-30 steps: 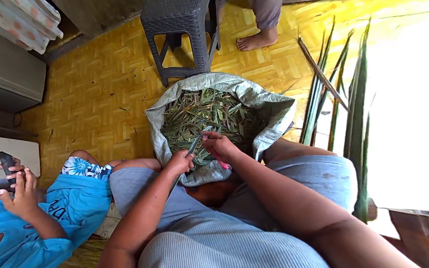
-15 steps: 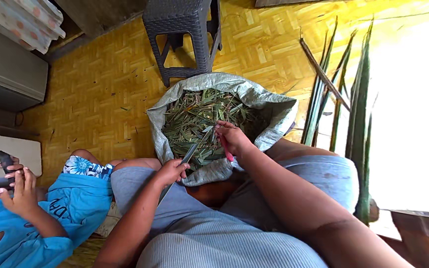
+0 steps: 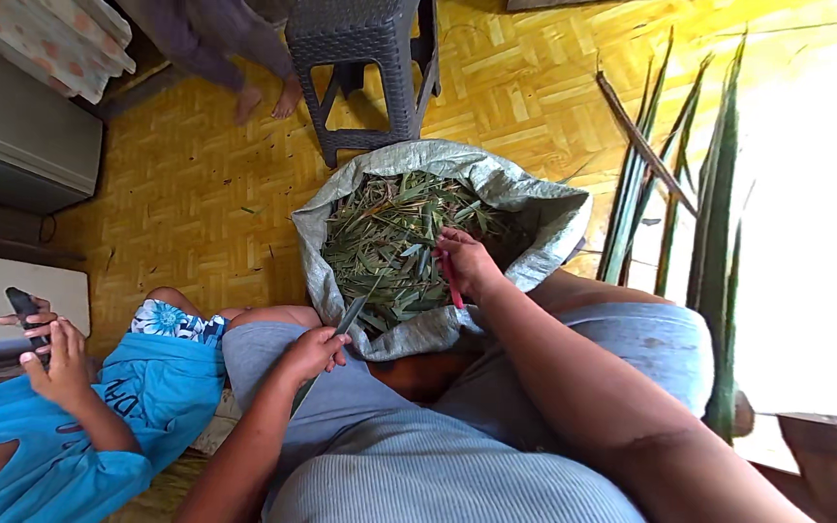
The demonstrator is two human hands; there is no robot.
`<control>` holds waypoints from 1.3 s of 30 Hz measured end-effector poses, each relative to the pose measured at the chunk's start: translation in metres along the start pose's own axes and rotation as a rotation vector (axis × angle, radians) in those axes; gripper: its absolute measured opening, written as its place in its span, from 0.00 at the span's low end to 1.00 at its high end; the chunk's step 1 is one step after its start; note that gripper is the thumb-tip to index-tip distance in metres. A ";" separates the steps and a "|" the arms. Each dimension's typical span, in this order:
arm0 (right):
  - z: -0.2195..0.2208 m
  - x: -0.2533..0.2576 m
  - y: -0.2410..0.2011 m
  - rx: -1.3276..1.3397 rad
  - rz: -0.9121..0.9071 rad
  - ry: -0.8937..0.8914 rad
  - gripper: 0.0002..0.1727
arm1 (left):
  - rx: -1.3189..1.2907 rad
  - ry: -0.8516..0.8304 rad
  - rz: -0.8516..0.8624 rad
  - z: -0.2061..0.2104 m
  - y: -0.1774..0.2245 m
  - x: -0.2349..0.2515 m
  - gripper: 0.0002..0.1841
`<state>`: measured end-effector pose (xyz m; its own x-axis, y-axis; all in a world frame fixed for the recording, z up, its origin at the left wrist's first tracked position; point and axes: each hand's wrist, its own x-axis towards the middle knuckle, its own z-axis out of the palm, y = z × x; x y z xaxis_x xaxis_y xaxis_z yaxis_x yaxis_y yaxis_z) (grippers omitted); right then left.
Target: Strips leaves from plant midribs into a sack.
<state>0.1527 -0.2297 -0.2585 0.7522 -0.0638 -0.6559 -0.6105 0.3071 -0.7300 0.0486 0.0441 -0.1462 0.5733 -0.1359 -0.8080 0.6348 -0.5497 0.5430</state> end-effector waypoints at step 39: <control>0.017 -0.022 0.018 -1.179 -0.341 -0.144 0.25 | 0.768 0.217 0.007 0.059 0.075 0.065 0.21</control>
<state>0.1294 -0.2068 -0.2537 0.8916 0.1557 -0.4253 -0.1719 -0.7524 -0.6359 0.1029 -0.0549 -0.1717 0.7143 -0.0209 -0.6995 0.1419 -0.9745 0.1740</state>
